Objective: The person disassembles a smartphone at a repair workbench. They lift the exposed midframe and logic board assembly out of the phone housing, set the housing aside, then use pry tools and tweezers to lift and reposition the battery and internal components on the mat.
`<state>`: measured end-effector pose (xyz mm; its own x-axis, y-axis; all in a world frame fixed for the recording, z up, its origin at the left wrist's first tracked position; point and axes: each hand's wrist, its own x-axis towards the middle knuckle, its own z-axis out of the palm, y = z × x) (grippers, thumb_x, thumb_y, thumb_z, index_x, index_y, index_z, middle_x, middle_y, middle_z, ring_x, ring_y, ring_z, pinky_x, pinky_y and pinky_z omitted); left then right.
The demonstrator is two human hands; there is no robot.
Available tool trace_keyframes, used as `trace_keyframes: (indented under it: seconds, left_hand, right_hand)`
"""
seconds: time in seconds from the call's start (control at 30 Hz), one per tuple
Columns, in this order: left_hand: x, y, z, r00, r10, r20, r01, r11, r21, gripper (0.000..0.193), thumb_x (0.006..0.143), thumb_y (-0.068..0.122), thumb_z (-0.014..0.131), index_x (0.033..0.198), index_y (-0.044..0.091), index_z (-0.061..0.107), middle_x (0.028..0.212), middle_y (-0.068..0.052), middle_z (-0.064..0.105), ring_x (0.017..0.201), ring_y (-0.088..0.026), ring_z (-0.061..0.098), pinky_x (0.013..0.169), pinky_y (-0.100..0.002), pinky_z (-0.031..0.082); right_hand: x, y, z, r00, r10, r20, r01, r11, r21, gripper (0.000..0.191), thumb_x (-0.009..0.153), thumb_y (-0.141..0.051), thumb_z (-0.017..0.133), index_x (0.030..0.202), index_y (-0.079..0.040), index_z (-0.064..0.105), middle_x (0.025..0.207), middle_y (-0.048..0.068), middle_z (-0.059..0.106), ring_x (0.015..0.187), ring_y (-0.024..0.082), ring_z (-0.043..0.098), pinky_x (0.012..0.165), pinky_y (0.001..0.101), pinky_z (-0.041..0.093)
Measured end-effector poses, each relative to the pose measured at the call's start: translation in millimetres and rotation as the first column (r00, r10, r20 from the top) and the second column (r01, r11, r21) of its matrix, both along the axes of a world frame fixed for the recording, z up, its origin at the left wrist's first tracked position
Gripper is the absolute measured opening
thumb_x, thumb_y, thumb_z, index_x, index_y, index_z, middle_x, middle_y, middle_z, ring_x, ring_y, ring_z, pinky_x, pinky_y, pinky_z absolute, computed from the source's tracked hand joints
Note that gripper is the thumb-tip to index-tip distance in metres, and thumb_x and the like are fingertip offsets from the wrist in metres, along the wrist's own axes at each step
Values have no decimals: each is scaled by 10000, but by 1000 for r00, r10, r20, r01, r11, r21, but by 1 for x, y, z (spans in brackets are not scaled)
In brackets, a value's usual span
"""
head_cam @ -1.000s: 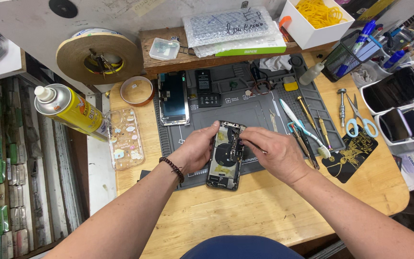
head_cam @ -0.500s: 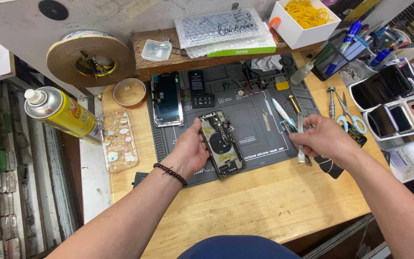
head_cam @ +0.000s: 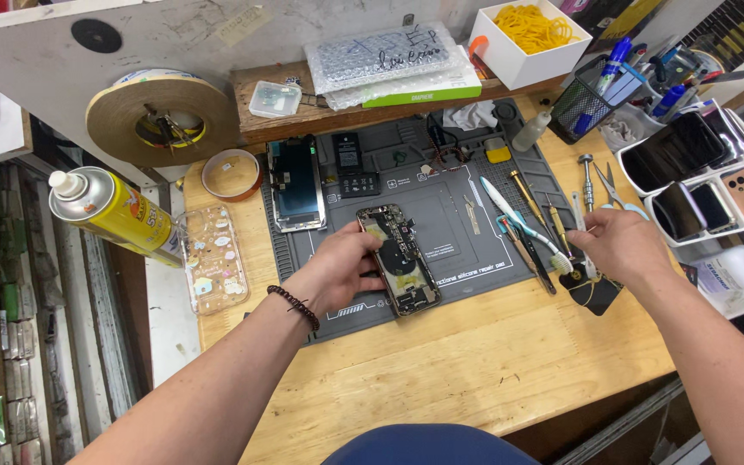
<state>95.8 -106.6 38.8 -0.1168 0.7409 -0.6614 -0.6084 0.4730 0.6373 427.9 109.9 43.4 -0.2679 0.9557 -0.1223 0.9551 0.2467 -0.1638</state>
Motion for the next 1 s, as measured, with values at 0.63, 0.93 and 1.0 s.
trace_keyframes:
  seconds: [0.63, 0.93, 1.0]
  left_hand:
    - [-1, -13, -30, 980, 56, 191, -79, 990, 120, 306, 1083, 216, 348, 1304, 97, 522, 1223, -104, 689, 1099, -238, 688, 944, -409, 588]
    - [1, -15, -32, 982, 67, 176, -94, 985, 147, 302, 1081, 234, 390, 1313, 97, 526, 1248, -90, 687, 1105, -239, 695, 916, -411, 599]
    - [2, -15, -31, 983, 66, 172, -91, 986, 140, 300, 1079, 235, 391, 1310, 102, 528, 1240, -91, 684, 1102, -240, 692, 903, -409, 602]
  right_hand:
    - [-91, -97, 34, 954, 116, -278, -120, 993, 2, 386, 892, -283, 746, 1181, -54, 629, 963, 118, 757, 857, 293, 729, 760, 428, 560]
    - [-135, -144, 17, 864, 167, -475, -300, 928, -220, 206, 867, -203, 745, 1025, -74, 768, 938, 65, 750, 811, 209, 729, 753, 334, 569]
    - [-138, -150, 19, 905, 171, -391, -279, 930, -241, 196, 870, -212, 739, 1014, -85, 777, 962, 54, 747, 832, 212, 734, 767, 347, 568]
